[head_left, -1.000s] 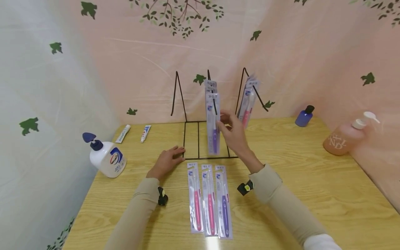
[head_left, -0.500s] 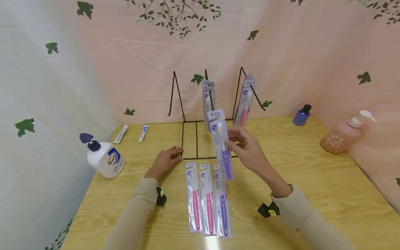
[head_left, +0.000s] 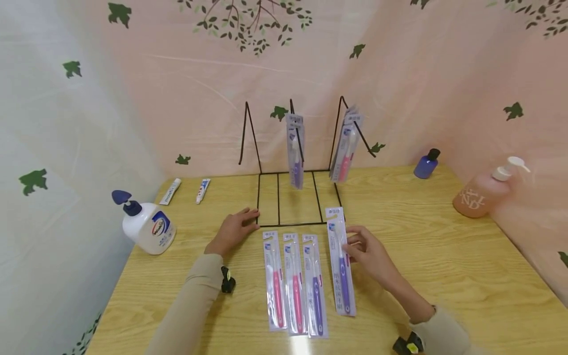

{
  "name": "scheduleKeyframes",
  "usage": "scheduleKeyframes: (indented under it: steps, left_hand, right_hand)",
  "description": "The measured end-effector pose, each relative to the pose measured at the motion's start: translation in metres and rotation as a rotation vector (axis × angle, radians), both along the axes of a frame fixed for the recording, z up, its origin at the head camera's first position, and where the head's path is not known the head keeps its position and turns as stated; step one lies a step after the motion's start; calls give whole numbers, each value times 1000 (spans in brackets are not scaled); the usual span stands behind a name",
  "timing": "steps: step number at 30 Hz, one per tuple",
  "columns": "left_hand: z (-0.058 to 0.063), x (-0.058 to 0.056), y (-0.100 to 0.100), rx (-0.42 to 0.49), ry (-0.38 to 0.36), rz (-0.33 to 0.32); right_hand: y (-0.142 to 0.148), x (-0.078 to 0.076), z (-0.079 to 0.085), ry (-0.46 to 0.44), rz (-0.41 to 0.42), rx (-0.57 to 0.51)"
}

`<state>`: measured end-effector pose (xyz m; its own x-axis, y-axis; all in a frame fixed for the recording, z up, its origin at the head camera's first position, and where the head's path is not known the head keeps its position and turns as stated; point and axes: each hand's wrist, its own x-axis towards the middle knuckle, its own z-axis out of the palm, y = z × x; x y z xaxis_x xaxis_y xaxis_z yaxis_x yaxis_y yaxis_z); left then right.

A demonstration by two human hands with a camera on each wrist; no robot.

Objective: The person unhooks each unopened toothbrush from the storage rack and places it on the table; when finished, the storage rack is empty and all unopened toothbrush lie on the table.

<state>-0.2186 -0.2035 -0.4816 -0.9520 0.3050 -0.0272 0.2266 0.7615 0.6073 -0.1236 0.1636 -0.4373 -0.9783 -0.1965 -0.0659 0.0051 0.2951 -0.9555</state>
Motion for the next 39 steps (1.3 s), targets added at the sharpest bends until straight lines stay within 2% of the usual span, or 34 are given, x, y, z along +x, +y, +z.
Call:
scheduleKeyframes:
  steps: [4, 9, 12, 16, 19, 21, 25, 28, 32, 35, 39]
  left_hand:
    - [0, -1, -1, 2, 6, 2]
    - [-1, -1, -1, -8, 6, -2]
    - [-1, -1, -1, -14, 9, -5]
    - [0, 0, 0, -11, 1, 0]
    - [0, -1, 0, -9, -3, 5]
    - [-1, -1, -1, -8, -2, 6]
    - [-1, -1, -1, -11, 5, 2]
    - [-1, -1, -1, -7, 8, 1]
    - [0, -1, -1, 4, 11, 2]
    - [-1, 0, 0, 7, 17, -6]
    - [-1, 0, 0, 11, 13, 0]
  right_hand:
    - [0, 8, -22, -117, -40, 54]
    - [-5, 15, -31, -163, -63, 183]
    - [-6, 16, -28, -163, -50, 252]
    - [-4, 12, -18, -125, 25, 397]
    - [-2, 3, -5, -51, 76, 475]
    - [-2, -6, 6, 26, 97, 484]
    - [-11, -28, 29, 241, 95, 427]
    - [-24, -48, 45, 365, 58, 351]
    - [-42, -76, 58, 464, -23, 231]
    - [-56, -97, 61, 526, -77, 135]
    - [-75, -121, 59, 587, -109, 32]
